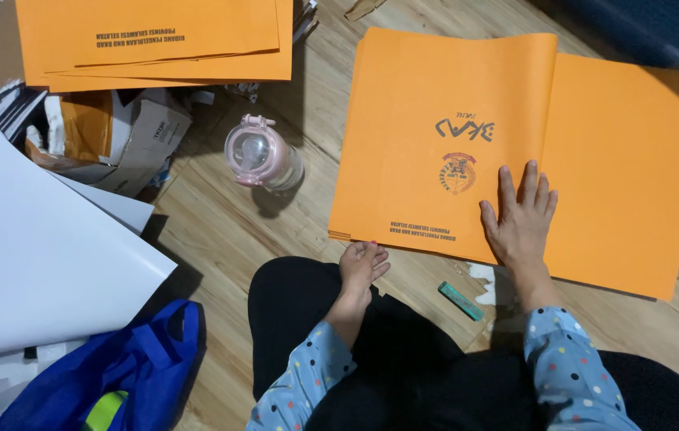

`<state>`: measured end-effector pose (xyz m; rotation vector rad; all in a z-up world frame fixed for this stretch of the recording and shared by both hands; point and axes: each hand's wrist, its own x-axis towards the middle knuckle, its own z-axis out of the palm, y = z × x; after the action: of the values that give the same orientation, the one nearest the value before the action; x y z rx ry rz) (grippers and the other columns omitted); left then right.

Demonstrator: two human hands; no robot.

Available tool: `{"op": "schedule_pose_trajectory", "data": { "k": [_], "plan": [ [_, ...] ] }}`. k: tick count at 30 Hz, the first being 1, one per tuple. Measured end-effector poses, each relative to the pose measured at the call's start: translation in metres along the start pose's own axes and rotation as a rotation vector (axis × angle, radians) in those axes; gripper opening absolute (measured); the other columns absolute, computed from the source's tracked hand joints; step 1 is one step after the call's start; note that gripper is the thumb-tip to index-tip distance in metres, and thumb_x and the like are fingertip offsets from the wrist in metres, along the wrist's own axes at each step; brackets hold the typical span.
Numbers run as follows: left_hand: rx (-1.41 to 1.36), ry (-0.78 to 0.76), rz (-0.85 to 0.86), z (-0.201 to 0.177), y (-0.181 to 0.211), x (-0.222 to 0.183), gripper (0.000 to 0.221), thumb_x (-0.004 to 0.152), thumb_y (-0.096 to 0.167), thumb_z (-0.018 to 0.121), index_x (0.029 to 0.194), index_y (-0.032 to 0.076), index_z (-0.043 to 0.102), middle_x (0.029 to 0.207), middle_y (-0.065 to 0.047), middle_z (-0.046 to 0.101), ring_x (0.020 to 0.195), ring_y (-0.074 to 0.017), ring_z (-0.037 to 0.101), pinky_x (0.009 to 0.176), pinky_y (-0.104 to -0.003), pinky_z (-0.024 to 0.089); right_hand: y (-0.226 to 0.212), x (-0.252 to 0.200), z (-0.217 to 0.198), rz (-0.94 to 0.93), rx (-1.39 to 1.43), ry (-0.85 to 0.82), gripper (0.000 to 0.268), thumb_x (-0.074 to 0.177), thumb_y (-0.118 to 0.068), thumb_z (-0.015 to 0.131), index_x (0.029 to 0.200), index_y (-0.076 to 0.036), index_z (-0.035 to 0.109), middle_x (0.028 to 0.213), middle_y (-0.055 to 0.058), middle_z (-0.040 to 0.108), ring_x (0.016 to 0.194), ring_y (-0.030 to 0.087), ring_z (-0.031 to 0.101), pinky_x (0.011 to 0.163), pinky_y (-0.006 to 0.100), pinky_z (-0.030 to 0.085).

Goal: Organizing and smoothing large orange paper folders on the floor using a creasing tool

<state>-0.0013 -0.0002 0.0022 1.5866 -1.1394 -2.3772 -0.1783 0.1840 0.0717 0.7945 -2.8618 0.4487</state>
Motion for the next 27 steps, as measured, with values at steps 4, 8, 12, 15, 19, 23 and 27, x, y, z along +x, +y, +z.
{"op": "schedule_pose_trajectory", "data": {
  "k": [4,8,12,15,19,23,27],
  "plan": [
    [0.003,0.011,-0.008,0.0009,0.0028,-0.0031,0.021,0.089,0.019,0.056,0.100,0.003,0.048,0.085,-0.009,0.057,0.080,-0.0217,0.063,0.073,-0.044,0.054,-0.0005,-0.0010,-0.0003,0.016,0.009,-0.021,0.057,0.090,-0.045,0.038,0.138,-0.014,0.037,0.143,0.020,0.021,0.126,0.044,0.022,0.098,0.062,0.017],
    [-0.004,0.014,-0.005,0.0006,0.0015,-0.0022,0.021,0.088,0.020,0.056,0.100,0.004,0.049,0.085,-0.009,0.057,0.080,-0.0212,0.063,0.073,-0.043,0.055,0.0002,-0.0006,-0.0006,0.016,0.006,-0.030,0.057,0.090,-0.046,0.038,0.138,-0.015,0.036,0.143,0.019,0.020,0.127,0.044,0.021,0.099,0.062,0.017],
    [-0.003,0.013,-0.003,0.0000,0.0011,-0.0014,0.020,0.088,0.020,0.057,0.099,0.004,0.049,0.085,-0.009,0.058,0.079,-0.0219,0.063,0.072,-0.044,0.055,0.0008,-0.0012,0.0006,0.018,0.004,-0.042,0.057,0.090,-0.046,0.037,0.139,-0.016,0.036,0.144,0.019,0.019,0.127,0.044,0.021,0.099,0.062,0.017],
    [-0.012,0.008,-0.003,0.0001,0.0020,-0.0026,0.021,0.088,0.019,0.057,0.099,0.004,0.049,0.085,-0.009,0.058,0.079,-0.0219,0.063,0.072,-0.044,0.055,0.0013,-0.0015,0.0016,0.020,-0.007,-0.039,0.058,0.090,-0.046,0.037,0.138,-0.015,0.037,0.144,0.019,0.019,0.127,0.044,0.021,0.099,0.062,0.017],
    [-0.017,0.007,-0.004,0.0007,0.0030,-0.0029,0.020,0.088,0.020,0.056,0.099,0.005,0.049,0.085,-0.008,0.058,0.078,-0.0211,0.064,0.072,-0.043,0.055,0.0008,-0.0018,0.0003,0.001,0.004,-0.016,0.057,0.090,-0.046,0.037,0.139,-0.015,0.036,0.144,0.019,0.020,0.127,0.045,0.021,0.098,0.062,0.018],
    [-0.011,0.013,-0.005,0.0006,0.0026,-0.0029,0.019,0.088,0.019,0.056,0.099,0.005,0.049,0.084,-0.009,0.058,0.078,-0.0221,0.064,0.072,-0.044,0.055,0.0015,-0.0022,0.0020,-0.001,-0.004,-0.006,0.057,0.090,-0.047,0.037,0.138,-0.015,0.038,0.144,0.019,0.021,0.126,0.045,0.022,0.098,0.062,0.018],
    [-0.004,0.014,-0.012,0.0011,0.0036,-0.0025,0.020,0.088,0.020,0.055,0.100,0.004,0.049,0.085,-0.009,0.058,0.079,-0.0222,0.064,0.072,-0.045,0.055,0.0022,-0.0021,0.0033,-0.002,-0.016,-0.005,0.058,0.090,-0.048,0.037,0.138,-0.015,0.038,0.144,0.019,0.021,0.127,0.044,0.022,0.098,0.062,0.018]
  ]
}}
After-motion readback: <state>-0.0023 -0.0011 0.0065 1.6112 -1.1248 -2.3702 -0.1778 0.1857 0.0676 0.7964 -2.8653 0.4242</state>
